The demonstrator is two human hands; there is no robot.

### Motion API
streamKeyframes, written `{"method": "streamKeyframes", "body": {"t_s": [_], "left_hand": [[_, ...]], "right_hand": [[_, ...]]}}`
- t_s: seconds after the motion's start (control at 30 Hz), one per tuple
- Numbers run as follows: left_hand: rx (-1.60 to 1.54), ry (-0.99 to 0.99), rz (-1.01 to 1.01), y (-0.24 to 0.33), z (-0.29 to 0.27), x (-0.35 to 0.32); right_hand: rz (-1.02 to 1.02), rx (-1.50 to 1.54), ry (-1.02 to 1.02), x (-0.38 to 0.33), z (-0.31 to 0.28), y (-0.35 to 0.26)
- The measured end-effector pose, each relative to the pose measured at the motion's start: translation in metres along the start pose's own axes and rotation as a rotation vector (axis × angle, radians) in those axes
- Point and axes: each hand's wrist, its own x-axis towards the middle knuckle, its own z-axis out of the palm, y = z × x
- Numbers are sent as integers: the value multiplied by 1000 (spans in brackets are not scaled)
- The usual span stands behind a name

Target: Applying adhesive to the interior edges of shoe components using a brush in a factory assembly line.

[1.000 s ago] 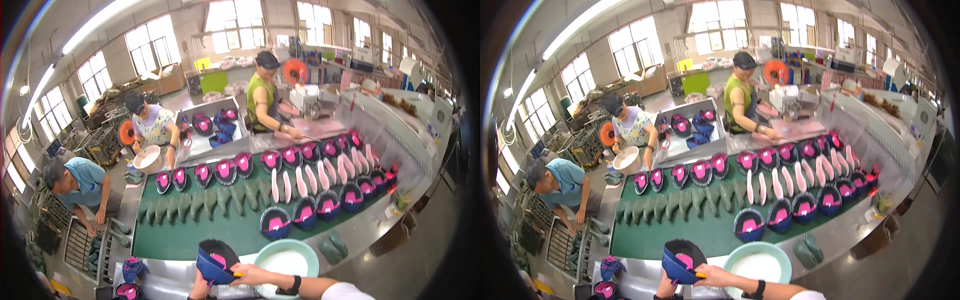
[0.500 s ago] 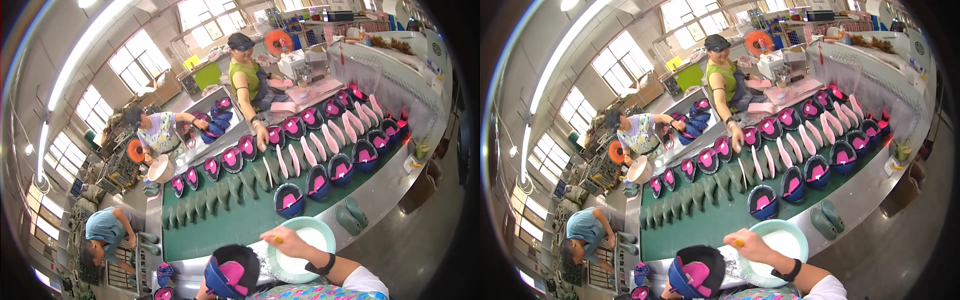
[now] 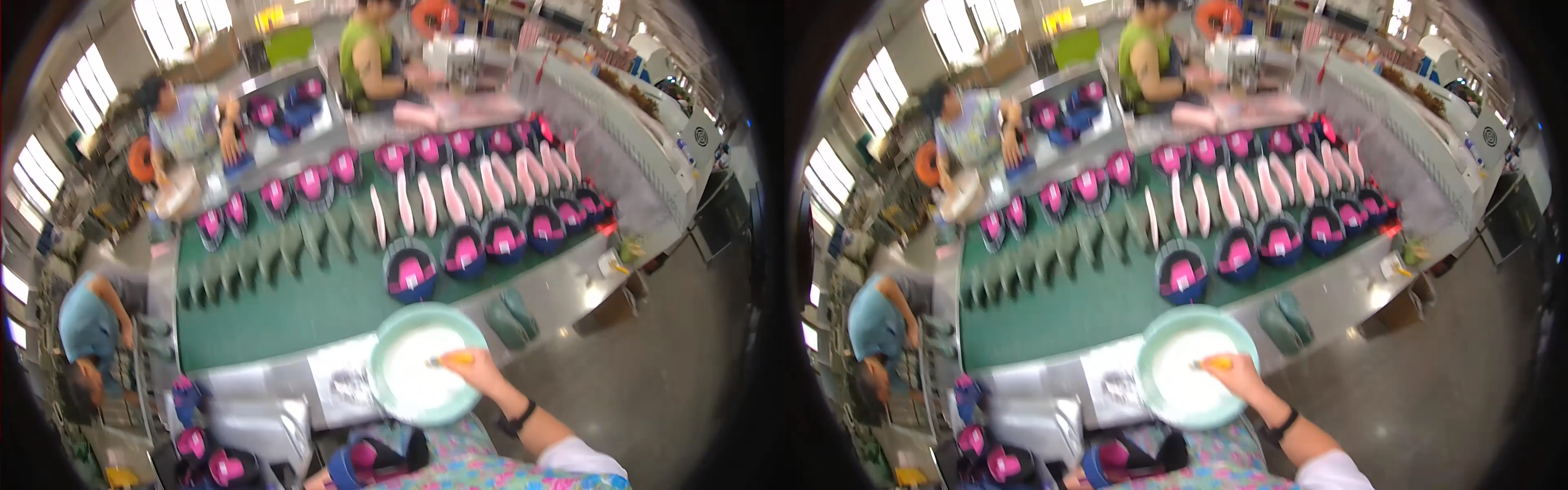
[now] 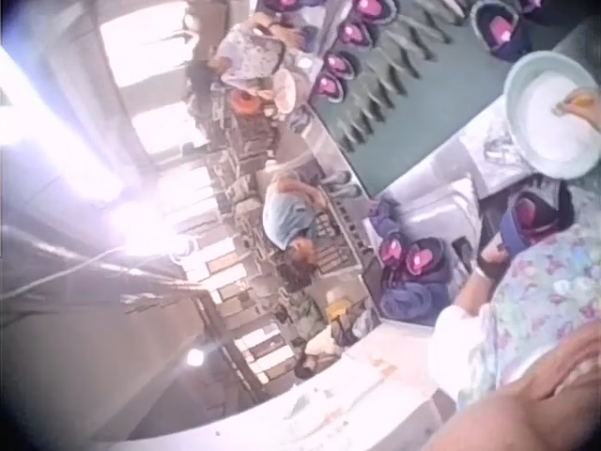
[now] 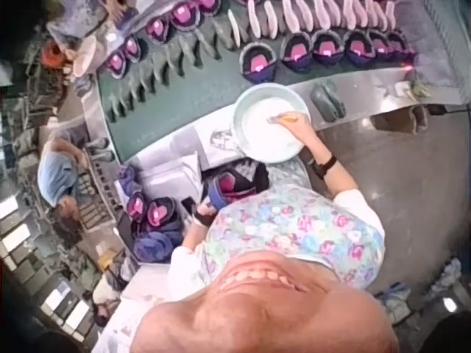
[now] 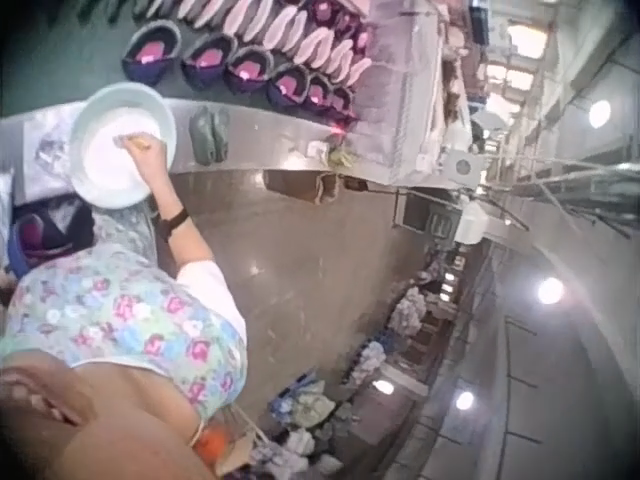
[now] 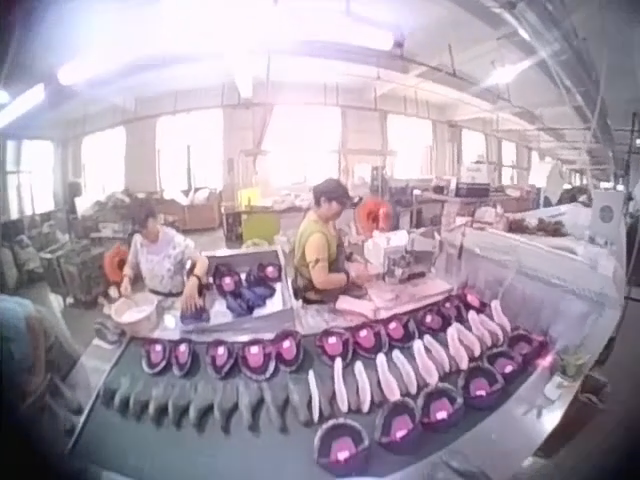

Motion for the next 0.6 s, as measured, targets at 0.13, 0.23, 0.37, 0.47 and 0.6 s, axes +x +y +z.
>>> {"method": "streamKeyframes", "body": {"t_s": [0.13, 0.23, 0.37, 0.47, 0.6], "left_hand": [[-157, -72, -135, 4, 94, -69], [-704, -241, -235, 37, 96, -38], [-454, -101, -533, 62, 111, -38], [-248, 90, -717, 64, 124, -60], [-392, 383, -666, 25, 120, -113]], "right_hand": [[-85, -11, 33, 4, -26, 20], [-108, -111, 49, 13, -33, 24], [-91, -84, 5, 31, -30, 51], [-115, -174, -47, 31, -19, 80], [-156, -170, -60, 47, -16, 87]]}}
